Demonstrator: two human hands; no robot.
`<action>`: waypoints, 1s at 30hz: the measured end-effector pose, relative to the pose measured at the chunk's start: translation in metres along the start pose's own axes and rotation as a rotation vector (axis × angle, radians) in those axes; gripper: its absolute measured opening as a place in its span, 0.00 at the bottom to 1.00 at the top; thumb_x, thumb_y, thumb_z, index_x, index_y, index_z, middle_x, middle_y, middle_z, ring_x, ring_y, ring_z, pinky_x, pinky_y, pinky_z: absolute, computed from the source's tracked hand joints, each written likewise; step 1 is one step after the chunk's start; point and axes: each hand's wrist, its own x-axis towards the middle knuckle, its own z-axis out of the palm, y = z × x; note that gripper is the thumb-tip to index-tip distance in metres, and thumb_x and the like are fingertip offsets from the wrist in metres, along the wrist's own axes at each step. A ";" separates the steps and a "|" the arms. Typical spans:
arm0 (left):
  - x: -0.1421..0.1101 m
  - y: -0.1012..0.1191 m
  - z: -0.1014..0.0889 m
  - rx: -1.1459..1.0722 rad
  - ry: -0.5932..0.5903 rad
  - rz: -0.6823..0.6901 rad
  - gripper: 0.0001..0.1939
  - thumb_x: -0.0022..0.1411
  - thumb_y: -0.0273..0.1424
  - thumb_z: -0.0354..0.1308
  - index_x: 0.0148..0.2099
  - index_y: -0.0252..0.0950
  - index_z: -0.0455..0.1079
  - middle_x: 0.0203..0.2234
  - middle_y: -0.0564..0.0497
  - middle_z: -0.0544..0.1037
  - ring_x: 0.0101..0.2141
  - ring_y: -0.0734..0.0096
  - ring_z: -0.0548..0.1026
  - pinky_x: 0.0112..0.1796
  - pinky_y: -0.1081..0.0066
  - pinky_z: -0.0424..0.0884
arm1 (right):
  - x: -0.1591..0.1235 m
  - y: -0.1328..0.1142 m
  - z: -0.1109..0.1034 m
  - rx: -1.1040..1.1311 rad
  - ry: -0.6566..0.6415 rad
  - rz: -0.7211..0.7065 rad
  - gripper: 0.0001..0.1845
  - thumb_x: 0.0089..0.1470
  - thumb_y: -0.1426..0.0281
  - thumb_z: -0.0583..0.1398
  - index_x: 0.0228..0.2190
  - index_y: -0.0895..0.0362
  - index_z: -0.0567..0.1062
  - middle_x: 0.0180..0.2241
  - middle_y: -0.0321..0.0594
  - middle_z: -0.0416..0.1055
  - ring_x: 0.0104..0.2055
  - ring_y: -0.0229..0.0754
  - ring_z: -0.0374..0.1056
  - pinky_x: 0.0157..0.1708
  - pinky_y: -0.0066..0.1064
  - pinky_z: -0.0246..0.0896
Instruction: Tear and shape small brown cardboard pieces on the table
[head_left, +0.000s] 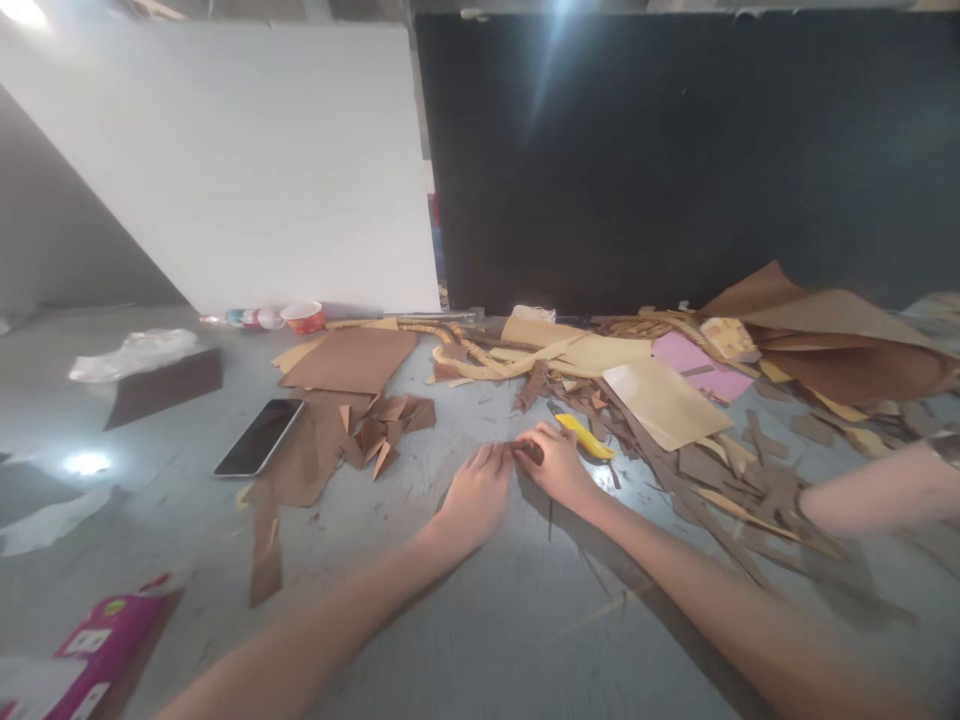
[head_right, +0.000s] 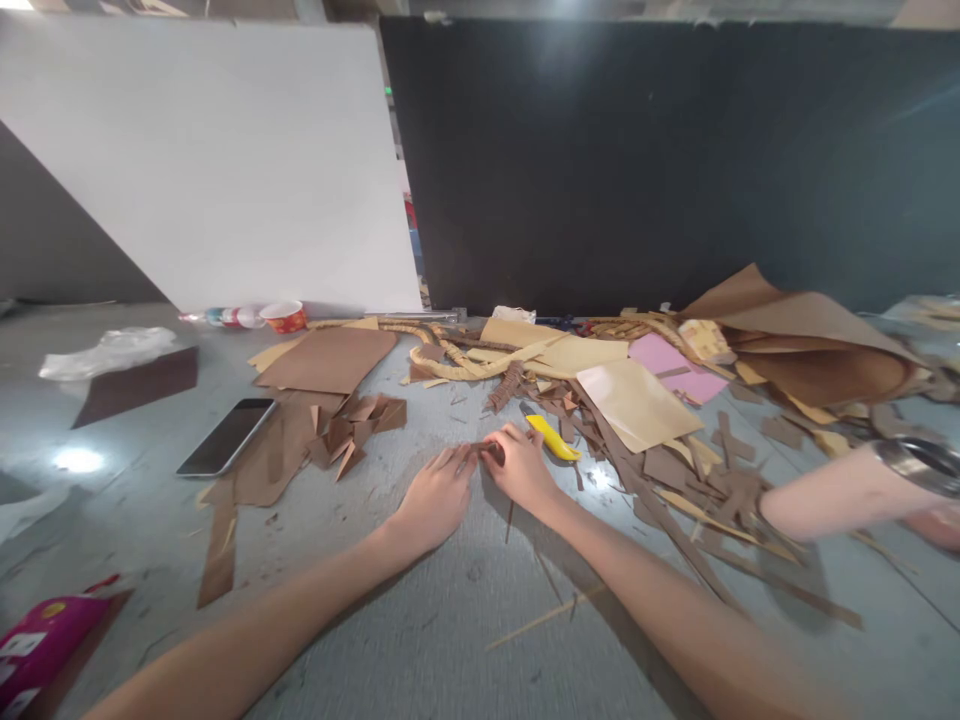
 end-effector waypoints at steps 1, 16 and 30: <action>0.000 0.000 0.000 0.000 0.002 0.002 0.22 0.69 0.22 0.52 0.62 0.23 0.70 0.61 0.29 0.74 0.59 0.46 0.74 0.55 0.52 0.75 | -0.001 -0.001 -0.001 -0.003 0.010 -0.019 0.07 0.67 0.70 0.61 0.43 0.51 0.81 0.39 0.38 0.77 0.41 0.44 0.73 0.50 0.40 0.50; 0.004 -0.006 -0.008 -0.126 -0.037 -0.021 0.23 0.66 0.19 0.51 0.62 0.25 0.71 0.58 0.33 0.77 0.57 0.50 0.75 0.56 0.54 0.75 | 0.005 -0.001 -0.006 0.168 -0.056 0.098 0.07 0.65 0.66 0.62 0.35 0.54 0.78 0.34 0.36 0.76 0.37 0.43 0.71 0.47 0.38 0.53; 0.005 -0.008 -0.010 -0.115 -0.018 -0.011 0.22 0.66 0.19 0.51 0.61 0.28 0.72 0.56 0.36 0.77 0.57 0.51 0.75 0.57 0.55 0.74 | -0.009 -0.015 -0.015 -0.047 -0.041 -0.148 0.14 0.67 0.75 0.58 0.47 0.52 0.83 0.37 0.39 0.75 0.42 0.43 0.71 0.52 0.41 0.48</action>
